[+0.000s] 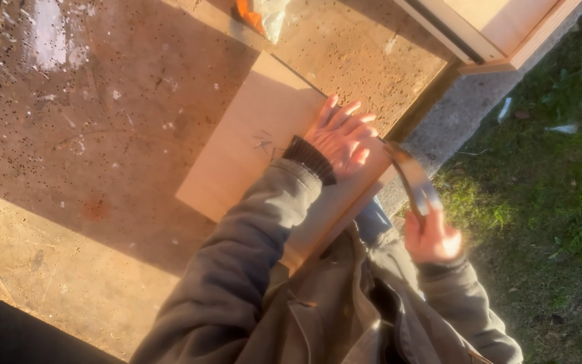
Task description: The person holds a wooden drawer front on an outdoor workbench and uses a claw hammer to pull nails out of the board, working on the nails one at a time and repositioning the board between pulls. They continue extracting nails across the board and lift the board near the end.
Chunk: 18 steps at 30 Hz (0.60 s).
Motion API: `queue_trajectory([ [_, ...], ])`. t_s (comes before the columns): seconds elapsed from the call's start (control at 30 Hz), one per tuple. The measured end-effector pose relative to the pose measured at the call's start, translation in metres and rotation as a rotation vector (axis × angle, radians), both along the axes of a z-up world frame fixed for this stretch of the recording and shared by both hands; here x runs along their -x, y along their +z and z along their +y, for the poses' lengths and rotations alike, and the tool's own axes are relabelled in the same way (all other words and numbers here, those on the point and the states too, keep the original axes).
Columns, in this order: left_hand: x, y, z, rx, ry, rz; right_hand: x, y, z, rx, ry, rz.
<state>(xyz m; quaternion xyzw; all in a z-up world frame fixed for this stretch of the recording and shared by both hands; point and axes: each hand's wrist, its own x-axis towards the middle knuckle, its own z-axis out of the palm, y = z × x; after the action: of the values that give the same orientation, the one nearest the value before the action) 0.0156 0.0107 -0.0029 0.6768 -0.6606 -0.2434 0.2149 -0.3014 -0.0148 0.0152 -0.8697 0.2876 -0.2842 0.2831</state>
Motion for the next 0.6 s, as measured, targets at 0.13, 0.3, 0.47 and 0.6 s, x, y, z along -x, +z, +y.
queue_trajectory([
  [0.13,0.002,-0.002,-0.004,-0.010,-0.032,-0.064,0.004,0.023,-0.005,-0.376,-0.127,0.432],
  [0.3,0.018,0.036,-0.010,-0.006,0.071,-0.021,0.008,0.079,-0.015,-0.320,-0.086,0.154],
  [0.47,0.055,0.078,0.047,0.155,0.276,0.018,0.028,0.070,0.001,-0.619,-0.317,0.297],
  [0.6,0.044,0.102,0.094,0.221,0.482,0.055,0.020,0.085,0.000,-0.701,-0.428,0.498],
])
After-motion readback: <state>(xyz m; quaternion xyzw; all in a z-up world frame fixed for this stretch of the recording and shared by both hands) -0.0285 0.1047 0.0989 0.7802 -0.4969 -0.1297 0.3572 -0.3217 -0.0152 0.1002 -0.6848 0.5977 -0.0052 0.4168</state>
